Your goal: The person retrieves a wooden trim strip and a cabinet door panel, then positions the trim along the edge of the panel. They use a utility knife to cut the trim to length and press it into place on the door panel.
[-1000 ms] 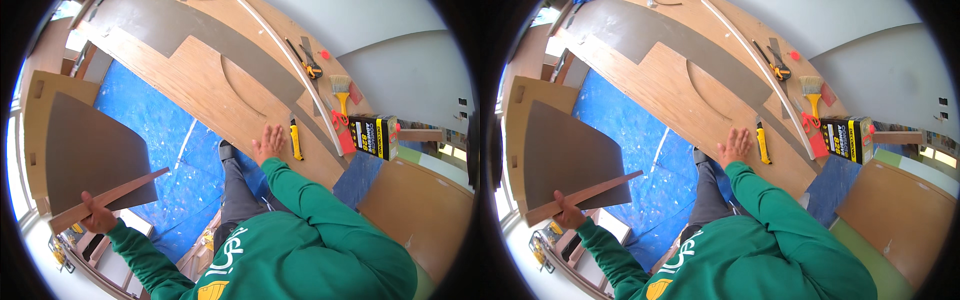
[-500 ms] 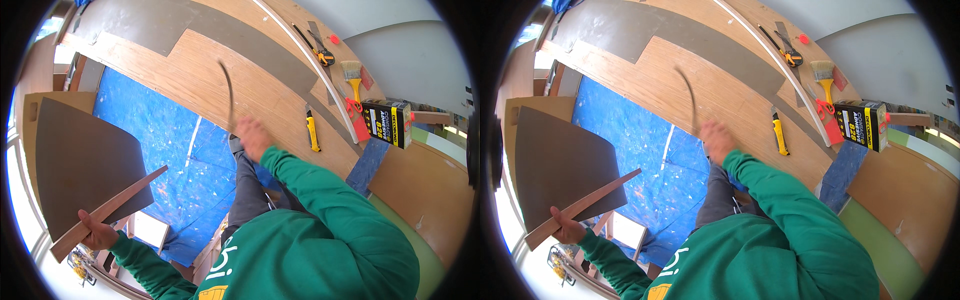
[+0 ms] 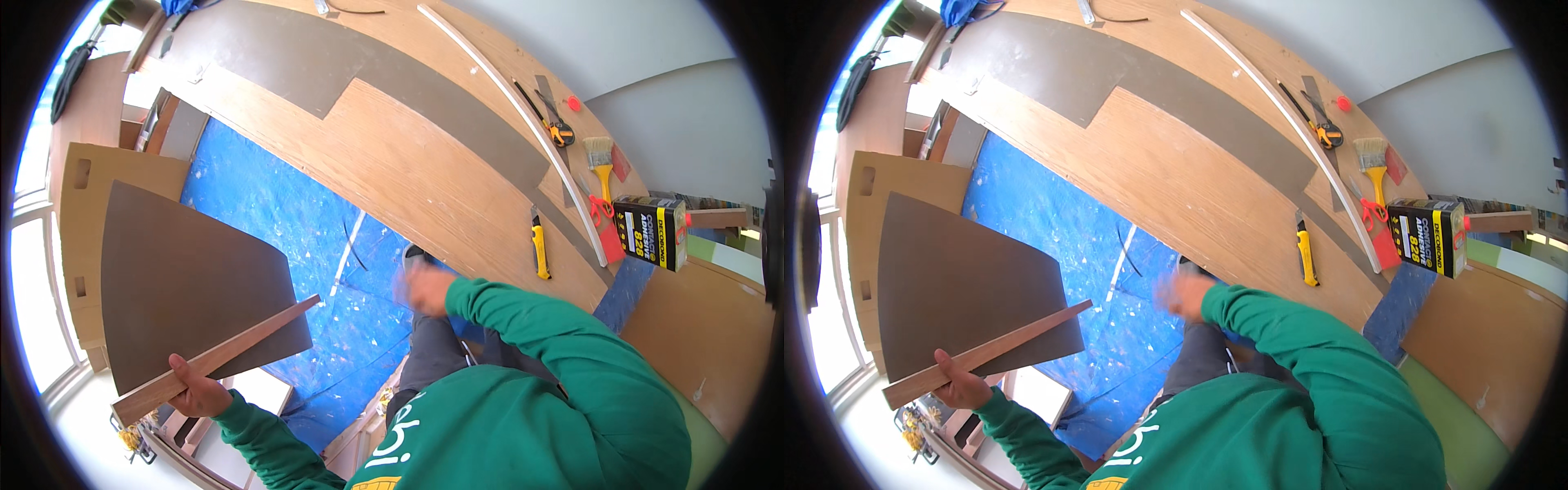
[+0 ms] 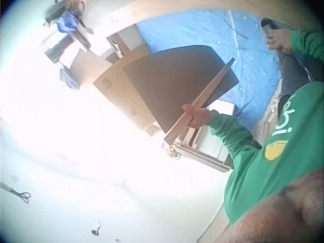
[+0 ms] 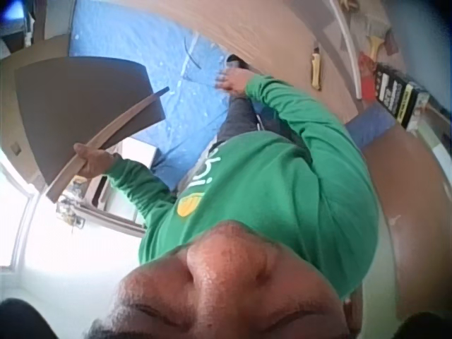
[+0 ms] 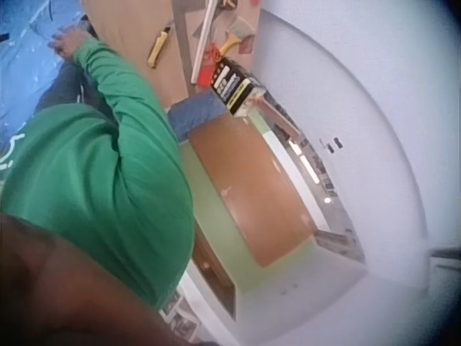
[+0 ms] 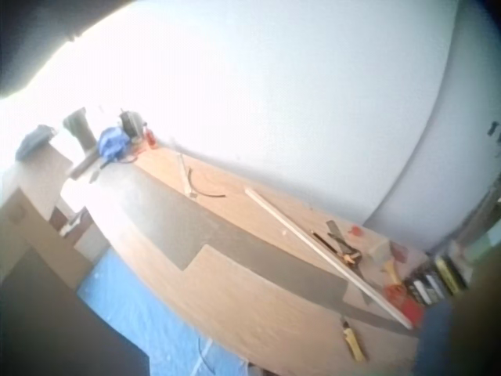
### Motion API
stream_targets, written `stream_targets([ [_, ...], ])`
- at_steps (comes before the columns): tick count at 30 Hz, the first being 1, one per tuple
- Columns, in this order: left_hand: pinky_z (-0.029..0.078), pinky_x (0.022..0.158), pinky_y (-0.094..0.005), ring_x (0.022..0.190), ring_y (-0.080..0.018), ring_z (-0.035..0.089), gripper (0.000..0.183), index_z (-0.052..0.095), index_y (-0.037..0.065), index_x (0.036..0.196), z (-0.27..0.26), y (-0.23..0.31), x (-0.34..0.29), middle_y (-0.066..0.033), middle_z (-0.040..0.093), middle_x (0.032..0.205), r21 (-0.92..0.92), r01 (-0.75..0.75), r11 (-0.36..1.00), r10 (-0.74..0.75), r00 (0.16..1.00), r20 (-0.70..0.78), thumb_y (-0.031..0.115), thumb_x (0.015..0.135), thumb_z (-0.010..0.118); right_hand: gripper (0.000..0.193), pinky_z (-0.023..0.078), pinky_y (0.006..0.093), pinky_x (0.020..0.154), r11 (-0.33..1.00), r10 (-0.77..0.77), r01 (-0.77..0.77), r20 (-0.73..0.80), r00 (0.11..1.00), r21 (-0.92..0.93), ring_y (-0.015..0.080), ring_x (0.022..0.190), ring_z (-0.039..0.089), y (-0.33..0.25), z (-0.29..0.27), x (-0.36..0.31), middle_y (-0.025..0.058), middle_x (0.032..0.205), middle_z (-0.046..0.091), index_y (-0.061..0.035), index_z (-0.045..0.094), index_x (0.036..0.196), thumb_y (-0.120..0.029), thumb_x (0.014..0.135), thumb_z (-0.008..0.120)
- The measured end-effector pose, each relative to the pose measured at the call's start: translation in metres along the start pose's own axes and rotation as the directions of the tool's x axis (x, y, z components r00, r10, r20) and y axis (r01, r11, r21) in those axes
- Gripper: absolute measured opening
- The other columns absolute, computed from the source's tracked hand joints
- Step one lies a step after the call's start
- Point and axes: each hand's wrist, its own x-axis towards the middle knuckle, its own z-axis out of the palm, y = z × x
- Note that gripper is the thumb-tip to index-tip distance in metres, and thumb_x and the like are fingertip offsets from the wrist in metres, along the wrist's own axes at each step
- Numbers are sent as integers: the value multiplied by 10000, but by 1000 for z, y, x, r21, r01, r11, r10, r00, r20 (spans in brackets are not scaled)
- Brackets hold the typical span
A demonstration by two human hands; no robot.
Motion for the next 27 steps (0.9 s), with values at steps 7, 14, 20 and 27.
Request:
stream_targets([
  [7, 568, 840, -281, 936, -213, 680, 485, 637, -51, 1195, -29, 16, 34, -138, 696, 1102, 21, 11, 1000, -11, 1000, 0, 288, 887, 797, 215, 532, 359, 796, 501, 749, -457, -103, 654, 735, 255, 891, 689, -13, -77, 3, 172, 911, 715, -102, 724, 1114, -155, 927, 632],
  [14, 585, 844, -351, 978, -235, 663, 585, 596, -22, 1247, -56, 45, 80, -127, 638, 1128, -17, 177, 984, -177, 984, 19, 404, 885, 770, 318, 528, 337, 719, 607, 745, -543, -175, 644, 580, 189, 838, 670, 23, -65, -107, 94, 901, 700, -54, 697, 1104, -278, 883, 741],
  [20, 480, 1032, -391, 1191, -313, 589, 502, 505, 34, 1445, -107, 20, 186, -202, 571, 1327, 136, -461, 877, 372, 829, 417, 290, 1014, 540, 623, 538, 338, 761, 309, 483, -663, 488, 727, 682, 177, 944, 661, 1, -21, -94, 58, 1009, 707, -84, 698, 1135, -658, 909, 609],
  [27, 396, 1128, -395, 1307, -321, 512, 480, 490, 87, 1489, -82, 118, 211, -181, 517, 1435, -150, -188, 971, 215, 957, 192, 289, 1054, 480, 645, 555, 422, 830, 275, 451, -685, 539, 712, 675, 211, 1104, 645, -43, -77, 13, 87, 1202, 690, -115, 659, 1212, -681, 924, 548],
])
